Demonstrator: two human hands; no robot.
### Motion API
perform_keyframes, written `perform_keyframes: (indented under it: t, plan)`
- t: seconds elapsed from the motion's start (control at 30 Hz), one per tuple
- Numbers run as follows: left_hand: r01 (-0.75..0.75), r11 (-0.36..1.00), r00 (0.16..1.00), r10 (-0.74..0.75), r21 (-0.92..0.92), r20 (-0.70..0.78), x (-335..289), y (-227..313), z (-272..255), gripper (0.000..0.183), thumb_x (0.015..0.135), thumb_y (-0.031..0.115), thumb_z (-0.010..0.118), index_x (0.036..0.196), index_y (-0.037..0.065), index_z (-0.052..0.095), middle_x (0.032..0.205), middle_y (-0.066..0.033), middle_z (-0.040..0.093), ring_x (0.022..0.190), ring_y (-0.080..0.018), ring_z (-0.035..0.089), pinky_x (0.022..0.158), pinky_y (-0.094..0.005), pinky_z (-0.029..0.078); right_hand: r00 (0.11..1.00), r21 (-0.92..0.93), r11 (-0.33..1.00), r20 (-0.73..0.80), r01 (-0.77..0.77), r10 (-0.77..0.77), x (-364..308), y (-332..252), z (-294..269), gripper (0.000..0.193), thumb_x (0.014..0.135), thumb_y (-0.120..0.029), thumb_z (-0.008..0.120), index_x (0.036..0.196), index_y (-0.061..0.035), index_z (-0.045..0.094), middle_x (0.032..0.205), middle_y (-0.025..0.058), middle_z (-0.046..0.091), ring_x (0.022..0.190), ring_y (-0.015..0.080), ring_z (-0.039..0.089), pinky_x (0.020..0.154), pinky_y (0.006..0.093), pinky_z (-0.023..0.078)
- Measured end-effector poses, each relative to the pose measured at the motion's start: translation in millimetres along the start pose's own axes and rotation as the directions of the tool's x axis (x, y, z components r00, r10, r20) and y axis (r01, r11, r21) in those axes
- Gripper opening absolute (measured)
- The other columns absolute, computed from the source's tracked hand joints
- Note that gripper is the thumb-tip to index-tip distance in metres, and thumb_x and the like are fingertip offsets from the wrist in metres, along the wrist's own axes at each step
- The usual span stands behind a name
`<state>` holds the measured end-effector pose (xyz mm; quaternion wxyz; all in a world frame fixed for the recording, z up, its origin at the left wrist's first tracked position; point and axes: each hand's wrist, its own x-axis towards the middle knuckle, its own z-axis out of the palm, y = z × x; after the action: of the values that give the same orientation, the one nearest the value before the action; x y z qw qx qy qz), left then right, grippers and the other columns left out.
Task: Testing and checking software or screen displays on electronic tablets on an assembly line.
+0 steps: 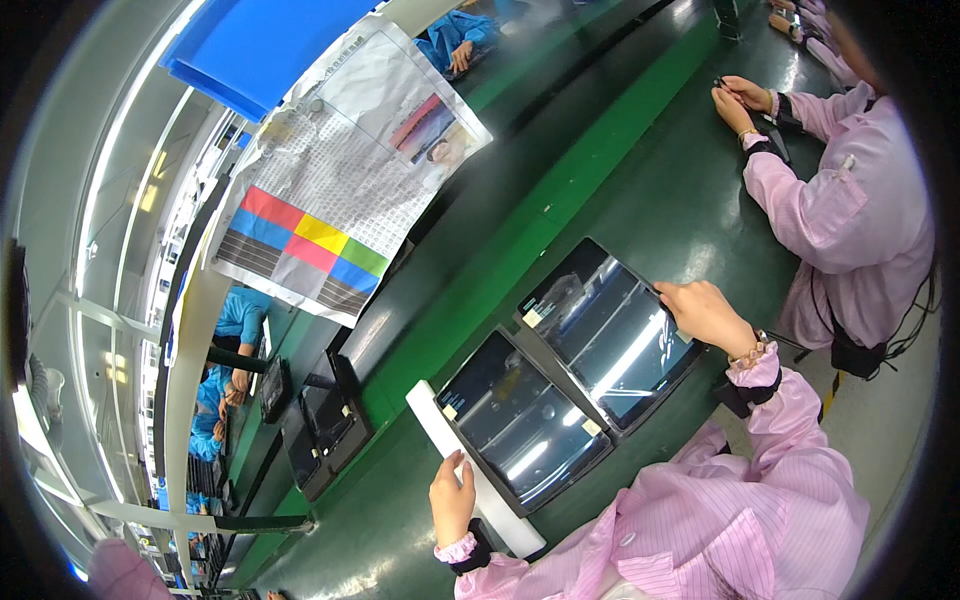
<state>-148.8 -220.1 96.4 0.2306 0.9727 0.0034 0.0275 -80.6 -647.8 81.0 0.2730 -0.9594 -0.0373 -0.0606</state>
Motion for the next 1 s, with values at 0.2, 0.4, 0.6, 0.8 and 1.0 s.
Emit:
perform_keyframes:
  t: [0.2, 0.4, 0.6, 0.8, 1.0]
  plan:
    - [0.049, 0.999, 0.998, -0.049, 0.006, -0.033, -0.3, 3.6, 0.1, 0.029, 0.088, 0.016, 0.053, 0.111, -0.001, 0.057, 0.105, -0.0179, 0.062, 0.093, -0.0340, 0.061, 0.080, -0.0394, 0.048, 0.999, -0.056, 0.998, -0.009, -0.039, 0.039, 4.3, -28.4, -15.6, 0.024, 0.086, -0.014, 0.052, 0.104, -0.0017, 0.061, 0.071, 0.0225, 0.060, 0.067, 0.0387, 0.059, 0.061, 0.0459, 0.046]
    - [0.067, 0.998, 0.993, -0.067, -0.001, -0.092, 4.9, 10.5, 19.4, 0.032, 0.087, 0.016, 0.054, 0.115, 0.001, 0.054, 0.102, -0.0144, 0.063, 0.091, -0.0327, 0.062, 0.076, -0.0395, 0.049, 0.993, -0.214, 0.970, 0.002, -0.117, 0.121, 0.6, -7.2, 2.2, 0.021, 0.085, -0.013, 0.052, 0.100, -0.0012, 0.061, 0.066, 0.0228, 0.058, 0.065, 0.0388, 0.059, 0.059, 0.0463, 0.046]
    - [0.158, 0.978, 0.977, -0.134, 0.136, -0.168, -0.2, 18.9, 18.2, 0.039, 0.086, 0.018, 0.056, 0.123, 0.005, 0.050, 0.100, -0.0118, 0.062, 0.087, -0.0302, 0.062, 0.072, -0.0382, 0.050, 1.000, -0.128, 0.992, 0.007, -0.017, 0.018, 12.0, -5.6, 3.7, 0.016, 0.085, -0.012, 0.052, 0.087, 0.0015, 0.061, 0.063, 0.0222, 0.058, 0.062, 0.0384, 0.060, 0.058, 0.0461, 0.047]
    - [0.142, 0.982, 0.981, -0.122, 0.127, -0.152, 1.7, 17.8, 17.2, 0.041, 0.086, 0.018, 0.056, 0.124, 0.004, 0.048, 0.100, -0.0138, 0.060, 0.087, -0.0326, 0.060, 0.072, -0.0396, 0.048, 1.000, -0.159, 0.987, -0.024, 0.007, -0.011, 9.7, -18.6, -6.5, 0.015, 0.083, -0.011, 0.053, 0.086, 0.0019, 0.061, 0.064, 0.0227, 0.058, 0.063, 0.0382, 0.060, 0.060, 0.0464, 0.047]
    - [0.140, 0.971, 0.985, -0.116, 0.196, -0.128, 1.6, 13.3, 15.6, 0.047, 0.086, 0.020, 0.057, 0.131, 0.012, 0.046, 0.089, -0.0122, 0.057, 0.081, -0.0308, 0.059, 0.074, -0.0409, 0.046, 0.986, -0.074, 0.997, 0.164, -0.030, 0.042, 16.5, -72.6, -56.0, 0.020, 0.084, -0.014, 0.054, 0.095, 0.0013, 0.060, 0.060, 0.0217, 0.057, 0.060, 0.0393, 0.059, 0.058, 0.0464, 0.047]
